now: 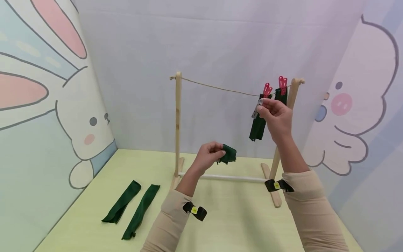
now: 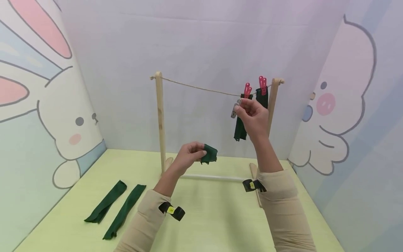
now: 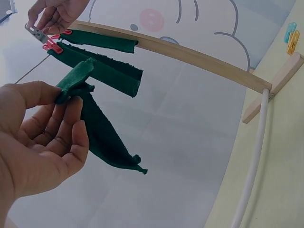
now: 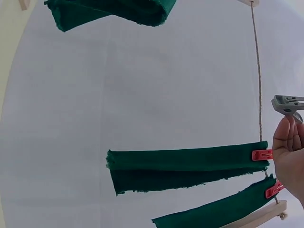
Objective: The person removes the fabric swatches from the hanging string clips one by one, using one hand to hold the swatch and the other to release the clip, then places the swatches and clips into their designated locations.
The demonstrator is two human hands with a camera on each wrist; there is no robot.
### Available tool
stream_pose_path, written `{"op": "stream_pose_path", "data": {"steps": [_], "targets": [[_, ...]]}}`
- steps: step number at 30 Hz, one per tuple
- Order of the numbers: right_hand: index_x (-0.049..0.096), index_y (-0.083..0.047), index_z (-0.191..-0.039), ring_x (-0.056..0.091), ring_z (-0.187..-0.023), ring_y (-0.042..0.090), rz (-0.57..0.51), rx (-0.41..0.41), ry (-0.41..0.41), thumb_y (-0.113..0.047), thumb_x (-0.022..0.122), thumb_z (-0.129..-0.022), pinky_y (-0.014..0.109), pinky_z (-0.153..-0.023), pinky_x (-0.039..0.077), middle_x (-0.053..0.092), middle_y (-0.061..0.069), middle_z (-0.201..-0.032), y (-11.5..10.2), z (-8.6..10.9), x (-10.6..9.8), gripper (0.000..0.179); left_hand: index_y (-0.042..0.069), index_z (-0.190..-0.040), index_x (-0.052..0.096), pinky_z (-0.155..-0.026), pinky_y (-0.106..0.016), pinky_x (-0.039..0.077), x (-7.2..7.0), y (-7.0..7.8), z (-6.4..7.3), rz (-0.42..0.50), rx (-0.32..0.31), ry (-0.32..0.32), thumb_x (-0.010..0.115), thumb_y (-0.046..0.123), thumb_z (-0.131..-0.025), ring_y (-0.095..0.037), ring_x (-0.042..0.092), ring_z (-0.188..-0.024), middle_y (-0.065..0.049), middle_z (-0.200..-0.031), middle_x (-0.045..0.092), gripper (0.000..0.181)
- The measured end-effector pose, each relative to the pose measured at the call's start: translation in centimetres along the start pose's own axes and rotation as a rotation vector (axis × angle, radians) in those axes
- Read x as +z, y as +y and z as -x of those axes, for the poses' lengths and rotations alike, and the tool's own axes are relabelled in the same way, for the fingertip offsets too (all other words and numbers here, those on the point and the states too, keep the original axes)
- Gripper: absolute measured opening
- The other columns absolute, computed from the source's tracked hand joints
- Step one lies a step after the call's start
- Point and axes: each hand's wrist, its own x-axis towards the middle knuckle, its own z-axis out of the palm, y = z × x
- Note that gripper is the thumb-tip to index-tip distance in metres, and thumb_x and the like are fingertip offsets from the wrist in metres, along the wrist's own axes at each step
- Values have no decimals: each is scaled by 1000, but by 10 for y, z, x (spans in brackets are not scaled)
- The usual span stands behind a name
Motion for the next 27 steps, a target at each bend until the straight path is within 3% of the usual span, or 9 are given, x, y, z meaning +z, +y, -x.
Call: {"op": "stream_pose_path", "data": {"steps": [3, 10, 17, 27], "targets": [[67, 1, -104, 60, -73, 14, 19, 8, 7, -15, 72, -82, 17, -72, 48, 65, 5, -87, 2, 6, -2, 28, -5, -103, 61, -75, -44, 50, -4, -6, 4, 25, -18, 3, 61, 4, -88, -16, 55, -78, -6, -86, 59, 18], [65, 3, -109, 59, -73, 14, 46, 41, -6, -14, 68, -86, 18, -73, 49, 65, 3, -88, 16, 25, -7, 29, -6, -103, 61, -69, -34, 49, -16, -15, 18, 28, -53, 52, 60, 2, -87, -16, 55, -76, -6, -85, 57, 18], [66, 3, -107, 59, -72, 12, 6, 103, 6, -5, 64, -87, 17, -69, 49, 64, 2, -85, 31, 44, -20, 21, -7, -107, 60, -68, -35, 50, -25, -26, 34, 0, -105, 86, 60, -1, -86, -16, 56, -76, -8, -88, 58, 22], [65, 3, -105, 60, -70, 11, 1, 192, 2, -7, 64, -88, 17, -67, 50, 65, 1, -87, 51, 64, -34, 20, -8, -108, 59, -67, -30, 50, -42, -48, 51, 2, -169, 135, 60, -1, -86, -15, 57, -78, -9, -89, 61, 23]]}}
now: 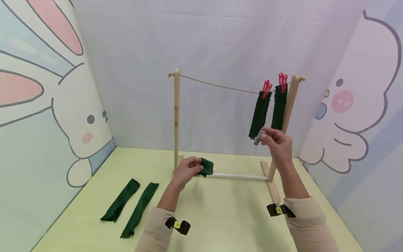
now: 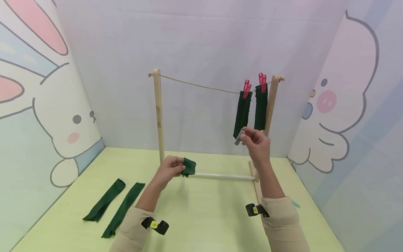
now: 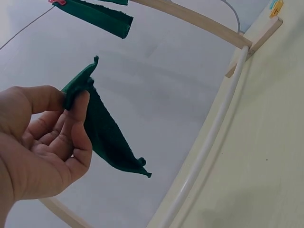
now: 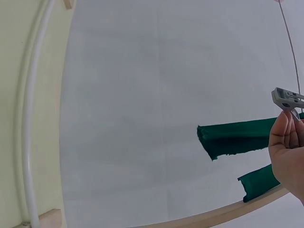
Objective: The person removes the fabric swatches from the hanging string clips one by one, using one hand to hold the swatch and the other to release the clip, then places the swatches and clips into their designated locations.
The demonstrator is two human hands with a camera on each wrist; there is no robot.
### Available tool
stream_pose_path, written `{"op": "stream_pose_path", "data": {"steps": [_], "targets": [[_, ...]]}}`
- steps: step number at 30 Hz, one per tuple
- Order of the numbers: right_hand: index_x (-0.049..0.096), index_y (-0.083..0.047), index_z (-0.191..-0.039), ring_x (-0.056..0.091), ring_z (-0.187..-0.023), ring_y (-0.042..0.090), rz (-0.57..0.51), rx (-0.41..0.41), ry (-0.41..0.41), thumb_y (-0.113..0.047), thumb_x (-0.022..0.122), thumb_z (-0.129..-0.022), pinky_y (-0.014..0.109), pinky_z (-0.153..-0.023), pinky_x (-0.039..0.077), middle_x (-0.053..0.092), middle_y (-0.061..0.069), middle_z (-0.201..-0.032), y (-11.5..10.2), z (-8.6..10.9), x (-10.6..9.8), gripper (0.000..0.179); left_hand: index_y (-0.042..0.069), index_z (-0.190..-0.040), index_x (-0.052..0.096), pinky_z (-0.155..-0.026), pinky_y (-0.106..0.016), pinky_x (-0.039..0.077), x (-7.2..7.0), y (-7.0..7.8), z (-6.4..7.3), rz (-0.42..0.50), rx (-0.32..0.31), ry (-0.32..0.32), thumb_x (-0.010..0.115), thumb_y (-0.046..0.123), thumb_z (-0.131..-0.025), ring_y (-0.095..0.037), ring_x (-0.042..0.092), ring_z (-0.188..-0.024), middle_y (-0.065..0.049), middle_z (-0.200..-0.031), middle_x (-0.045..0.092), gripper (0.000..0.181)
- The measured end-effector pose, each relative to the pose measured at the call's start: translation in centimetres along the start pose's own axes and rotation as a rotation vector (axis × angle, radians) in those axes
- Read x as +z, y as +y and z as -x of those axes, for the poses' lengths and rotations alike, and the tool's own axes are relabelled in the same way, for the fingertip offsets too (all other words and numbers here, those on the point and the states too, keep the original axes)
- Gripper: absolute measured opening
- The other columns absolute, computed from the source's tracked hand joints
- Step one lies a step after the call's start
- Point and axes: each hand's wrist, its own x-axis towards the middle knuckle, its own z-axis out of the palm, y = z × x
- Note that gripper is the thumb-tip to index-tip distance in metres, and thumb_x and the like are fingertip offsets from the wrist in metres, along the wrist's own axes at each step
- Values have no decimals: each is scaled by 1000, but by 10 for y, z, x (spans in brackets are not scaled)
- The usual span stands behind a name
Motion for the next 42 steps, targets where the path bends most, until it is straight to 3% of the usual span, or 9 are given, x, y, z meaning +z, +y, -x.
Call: {"op": "stream_pose_path", "data": {"steps": [10, 14, 18, 22, 31, 36, 42], "targets": [[57, 15, -110, 59, -70, 9, -22, 2, -21, -1, 61, -89, 18, -66, 50, 65, -1, -86, 14, 16, -13, 27, -7, -110, 59, -68, -31, 48, -18, -23, 10, -24, -64, 51, 57, -1, -88, -19, 58, -81, -10, -92, 62, 24], [58, 14, -109, 59, -71, 9, -20, 23, -19, 0, 61, -88, 18, -66, 50, 64, 0, -86, 16, 25, -19, 26, -5, -110, 61, -69, -34, 50, -27, -33, 11, -57, -80, 73, 57, -3, -87, -21, 58, -83, -10, -92, 63, 23], [62, 9, -108, 59, -72, 10, -18, 49, -27, 1, 61, -88, 18, -66, 50, 64, 0, -86, 20, 34, -27, 21, -9, -112, 58, -72, -40, 50, -32, -31, 16, -59, -86, 65, 55, -5, -88, -22, 58, -84, -12, -93, 62, 24], [62, 7, -108, 59, -73, 9, -7, 69, -37, 1, 60, -89, 18, -66, 50, 64, -1, -88, 26, 42, -35, 21, -9, -112, 57, -69, -36, 49, -36, -40, 14, -34, -114, 74, 55, -5, -88, -19, 56, -81, -11, -92, 61, 24], [63, 3, -110, 59, -76, 6, 5, 140, -28, -2, 61, -89, 17, -68, 50, 64, -5, -90, 39, 56, -50, 22, -9, -114, 55, -65, -28, 48, -37, -64, 12, 25, -123, 111, 56, -7, -88, -17, 57, -80, -13, -95, 60, 27], [62, 6, -109, 61, -75, 7, -46, 150, -11, -1, 62, -88, 18, -67, 50, 66, -2, -90, 48, 60, -59, 22, -12, -116, 53, -65, -29, 50, -35, -68, 24, 63, -170, 145, 55, -7, -88, -17, 57, -80, -15, -96, 58, 29], [67, -1, -103, 63, -74, 9, -116, 149, 21, 5, 60, -88, 20, -66, 51, 67, -1, -89, 53, 65, -67, 18, -13, -114, 51, -67, -32, 52, -34, -73, 40, 119, -190, 136, 55, -6, -88, -18, 58, -79, -13, -92, 58, 27]]}}
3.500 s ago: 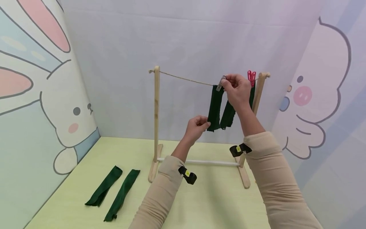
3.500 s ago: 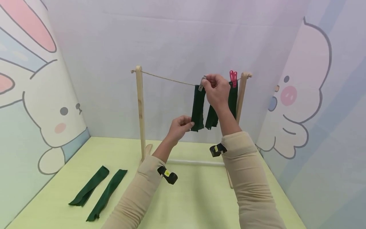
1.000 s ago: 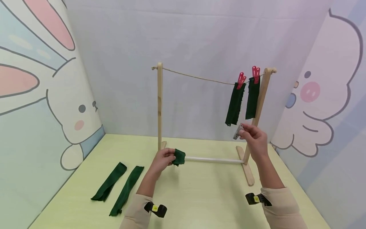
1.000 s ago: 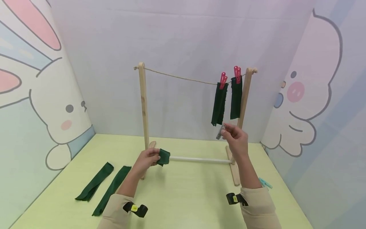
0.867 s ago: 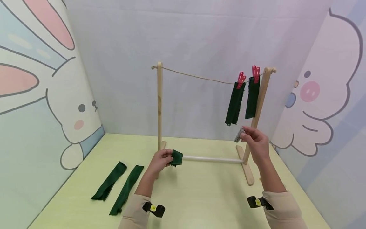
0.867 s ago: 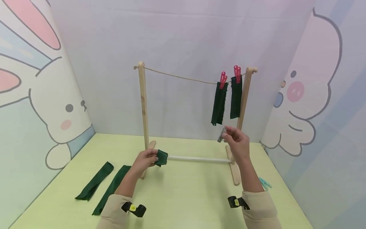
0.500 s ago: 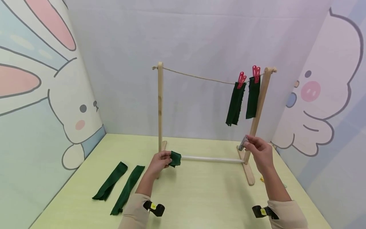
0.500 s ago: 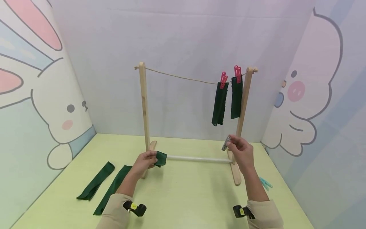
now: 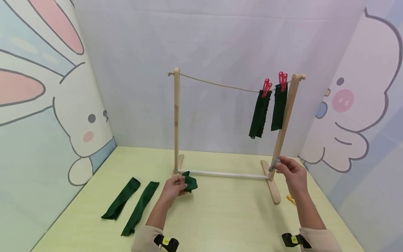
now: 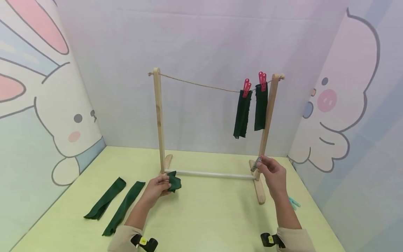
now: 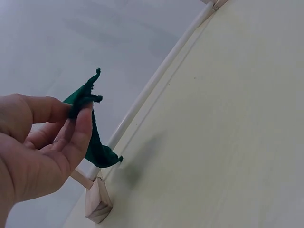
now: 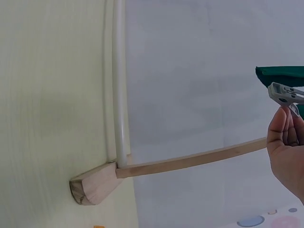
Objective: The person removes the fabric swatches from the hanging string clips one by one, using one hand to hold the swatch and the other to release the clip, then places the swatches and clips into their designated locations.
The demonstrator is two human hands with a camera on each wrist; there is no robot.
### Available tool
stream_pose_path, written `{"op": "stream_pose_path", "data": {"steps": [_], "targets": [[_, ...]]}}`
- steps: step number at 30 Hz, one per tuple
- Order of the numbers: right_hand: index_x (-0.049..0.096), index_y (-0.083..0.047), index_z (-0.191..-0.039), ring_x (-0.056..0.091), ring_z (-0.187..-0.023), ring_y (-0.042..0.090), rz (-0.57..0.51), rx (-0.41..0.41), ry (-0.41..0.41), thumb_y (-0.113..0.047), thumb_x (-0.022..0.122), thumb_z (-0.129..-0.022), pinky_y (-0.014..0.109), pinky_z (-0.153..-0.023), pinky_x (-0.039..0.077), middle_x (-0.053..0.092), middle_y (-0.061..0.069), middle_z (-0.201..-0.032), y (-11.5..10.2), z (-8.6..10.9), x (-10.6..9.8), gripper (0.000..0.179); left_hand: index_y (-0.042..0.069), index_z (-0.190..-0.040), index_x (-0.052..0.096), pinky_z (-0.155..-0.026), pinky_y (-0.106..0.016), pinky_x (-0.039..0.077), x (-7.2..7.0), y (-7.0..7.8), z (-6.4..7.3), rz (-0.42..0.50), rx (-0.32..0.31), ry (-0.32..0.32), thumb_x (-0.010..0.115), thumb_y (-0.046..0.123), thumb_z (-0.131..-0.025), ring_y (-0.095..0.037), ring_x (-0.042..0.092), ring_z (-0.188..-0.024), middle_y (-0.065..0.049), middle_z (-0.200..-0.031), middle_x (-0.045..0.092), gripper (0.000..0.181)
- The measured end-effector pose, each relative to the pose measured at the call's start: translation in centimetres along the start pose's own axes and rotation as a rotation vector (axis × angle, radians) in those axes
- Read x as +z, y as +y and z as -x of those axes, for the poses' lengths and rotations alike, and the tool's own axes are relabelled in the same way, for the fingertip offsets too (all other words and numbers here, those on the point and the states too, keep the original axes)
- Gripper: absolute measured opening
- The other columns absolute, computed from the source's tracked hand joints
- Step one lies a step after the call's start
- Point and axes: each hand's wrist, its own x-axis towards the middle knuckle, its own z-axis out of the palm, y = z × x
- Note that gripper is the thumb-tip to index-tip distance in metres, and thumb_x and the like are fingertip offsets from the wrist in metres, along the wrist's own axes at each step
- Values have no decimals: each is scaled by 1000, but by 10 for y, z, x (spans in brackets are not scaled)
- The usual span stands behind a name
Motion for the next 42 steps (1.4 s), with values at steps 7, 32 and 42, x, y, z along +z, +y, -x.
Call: {"op": "stream_pose_path", "data": {"steps": [7, 32, 42], "targets": [[66, 1, -104, 62, -73, 9, -21, 33, 32, 4, 59, -88, 20, -65, 51, 66, 0, -87, 6, 6, -9, 17, -15, -116, 48, -70, -36, 53, -3, -9, 13, 33, -29, -48, 54, -6, -88, -18, 58, -84, -12, -94, 56, 30], [66, -5, -110, 65, -74, 13, -36, 57, 36, -2, 64, -87, 24, -66, 52, 67, 4, -88, 53, 19, -83, 24, -18, -121, 43, -68, -36, 53, -25, -18, 42, -98, -111, -243, 52, -3, -91, -18, 56, -69, -13, -91, 54, 35], [65, -6, -107, 67, -74, 15, -39, 129, 113, -6, 67, -86, 29, -66, 53, 68, 3, -87, 81, 25, -124, 22, -16, -122, 44, -66, -34, 53, -28, -14, 52, -108, -197, -255, 54, -4, -89, -18, 58, -75, -14, -94, 56, 36]]}}
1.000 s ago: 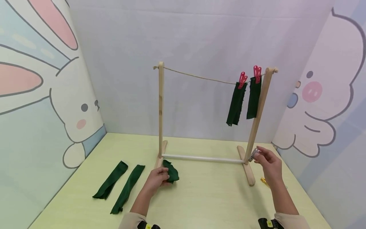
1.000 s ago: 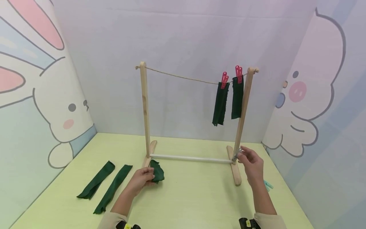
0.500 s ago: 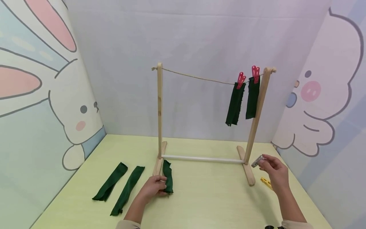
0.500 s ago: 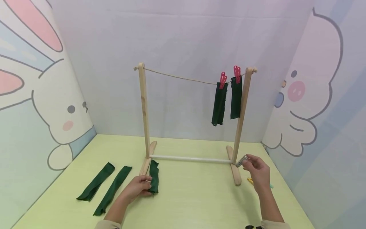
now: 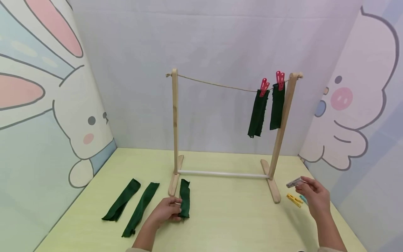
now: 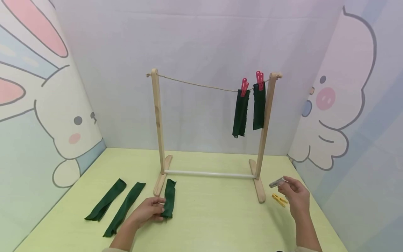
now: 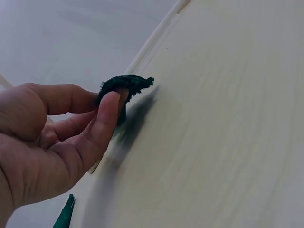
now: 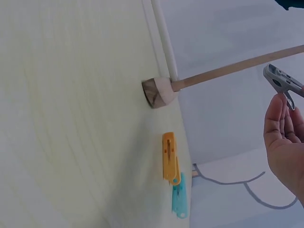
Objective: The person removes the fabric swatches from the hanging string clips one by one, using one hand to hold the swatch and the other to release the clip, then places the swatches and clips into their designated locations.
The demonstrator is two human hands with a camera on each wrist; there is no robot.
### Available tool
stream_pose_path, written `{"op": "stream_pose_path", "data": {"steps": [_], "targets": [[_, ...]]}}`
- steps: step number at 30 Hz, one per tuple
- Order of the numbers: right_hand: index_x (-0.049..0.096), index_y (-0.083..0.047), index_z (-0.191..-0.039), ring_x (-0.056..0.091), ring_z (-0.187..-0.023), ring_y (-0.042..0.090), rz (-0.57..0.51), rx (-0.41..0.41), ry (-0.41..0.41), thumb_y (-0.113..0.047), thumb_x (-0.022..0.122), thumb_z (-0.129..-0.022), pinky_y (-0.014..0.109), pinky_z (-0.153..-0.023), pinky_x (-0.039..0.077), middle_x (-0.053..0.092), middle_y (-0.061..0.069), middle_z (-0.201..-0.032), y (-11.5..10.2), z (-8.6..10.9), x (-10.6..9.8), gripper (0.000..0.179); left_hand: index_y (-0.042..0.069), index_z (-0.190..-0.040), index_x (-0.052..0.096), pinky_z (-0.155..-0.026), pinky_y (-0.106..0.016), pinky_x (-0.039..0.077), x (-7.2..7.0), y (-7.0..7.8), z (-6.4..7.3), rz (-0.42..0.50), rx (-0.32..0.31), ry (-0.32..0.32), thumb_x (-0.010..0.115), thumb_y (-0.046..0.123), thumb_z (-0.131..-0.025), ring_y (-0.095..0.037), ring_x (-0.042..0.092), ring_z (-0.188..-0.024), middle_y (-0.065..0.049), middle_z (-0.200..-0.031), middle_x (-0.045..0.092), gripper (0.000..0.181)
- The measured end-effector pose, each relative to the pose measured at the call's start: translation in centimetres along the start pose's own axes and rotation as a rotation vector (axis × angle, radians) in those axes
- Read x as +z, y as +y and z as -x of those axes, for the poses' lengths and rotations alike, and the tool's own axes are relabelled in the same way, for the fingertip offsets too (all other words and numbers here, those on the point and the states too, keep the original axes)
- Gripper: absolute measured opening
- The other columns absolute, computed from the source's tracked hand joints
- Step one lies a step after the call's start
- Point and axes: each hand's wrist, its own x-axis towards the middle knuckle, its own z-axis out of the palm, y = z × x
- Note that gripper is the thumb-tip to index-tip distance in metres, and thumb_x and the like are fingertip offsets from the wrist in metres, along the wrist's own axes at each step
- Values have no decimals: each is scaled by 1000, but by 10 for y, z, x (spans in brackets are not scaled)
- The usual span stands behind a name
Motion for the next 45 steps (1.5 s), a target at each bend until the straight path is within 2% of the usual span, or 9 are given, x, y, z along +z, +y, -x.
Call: {"op": "stream_pose_path", "data": {"steps": [2, 4, 8, 12, 19, 30, 34, 38, 45], "targets": [[65, -7, -109, 67, -75, 16, -33, 7, 5, -3, 66, -86, 31, -68, 52, 68, 5, -88, 11, -3, -14, 23, -16, -122, 43, -66, -35, 53, -1, -1, 2, -5, -11, 5, 54, -5, -88, -19, 58, -77, -14, -96, 55, 37], [64, -5, -110, 67, -77, 19, -138, 15, -40, 1, 63, -87, 31, -70, 52, 68, 9, -89, 16, -3, -25, 24, -17, -124, 42, -66, -35, 53, -3, -2, 4, -11, -15, 6, 54, -5, -88, -19, 58, -77, -14, -98, 55, 40], [65, -4, -107, 67, -78, 22, -219, 43, -50, 8, 59, -87, 32, -71, 53, 68, 11, -89, 11, 4, -30, 24, -18, -125, 40, -64, -34, 53, -6, -4, 7, -26, -27, 16, 56, -6, -86, -18, 57, -75, -13, -97, 54, 43], [64, -8, -103, 67, -78, 19, -113, 52, -27, 3, 62, -86, 30, -71, 52, 69, 7, -88, 10, 11, -36, 21, -17, -124, 42, -61, -32, 53, -10, -6, 8, -45, -34, 30, 58, -7, -84, -18, 57, -72, -12, -96, 54, 43], [62, -12, -100, 66, -80, 13, -29, 130, -94, 3, 60, -87, 25, -72, 51, 69, 2, -88, -15, 32, -30, 20, -12, -121, 49, -56, -30, 51, -15, -4, 10, -136, -41, 58, 60, -4, -84, -17, 57, -68, -11, -96, 59, 40], [68, -8, -98, 65, -81, 13, -113, 136, -201, 17, 52, -86, 26, -71, 52, 68, 4, -90, -23, 42, -46, 33, -12, -114, 53, -55, -33, 50, -15, 2, 12, -234, 0, 90, 63, -5, -82, -18, 58, -68, -9, -88, 60, 35], [68, -6, -98, 66, -81, 15, -163, 141, -196, 20, 49, -86, 28, -71, 52, 68, 6, -89, -24, 43, -53, 34, -10, -111, 56, -54, -33, 49, -15, 0, 10, -242, 32, 141, 62, -6, -81, -18, 57, -66, -9, -84, 59, 31], [68, -9, -97, 66, -80, 15, -136, 174, -167, 19, 49, -86, 27, -71, 52, 67, 5, -88, -23, 43, -58, 35, -10, -109, 58, -54, -34, 49, -14, -2, 7, -244, 63, 184, 62, -7, -81, -17, 56, -64, -9, -81, 58, 28], [67, -15, -95, 65, -81, 14, -29, 294, -159, 10, 53, -89, 27, -72, 52, 65, 1, -89, -22, 43, -66, 29, -10, -109, 58, -57, -35, 50, -15, -1, 9, -245, 63, 141, 63, -5, -81, -18, 57, -68, -10, -84, 60, 28]]}}
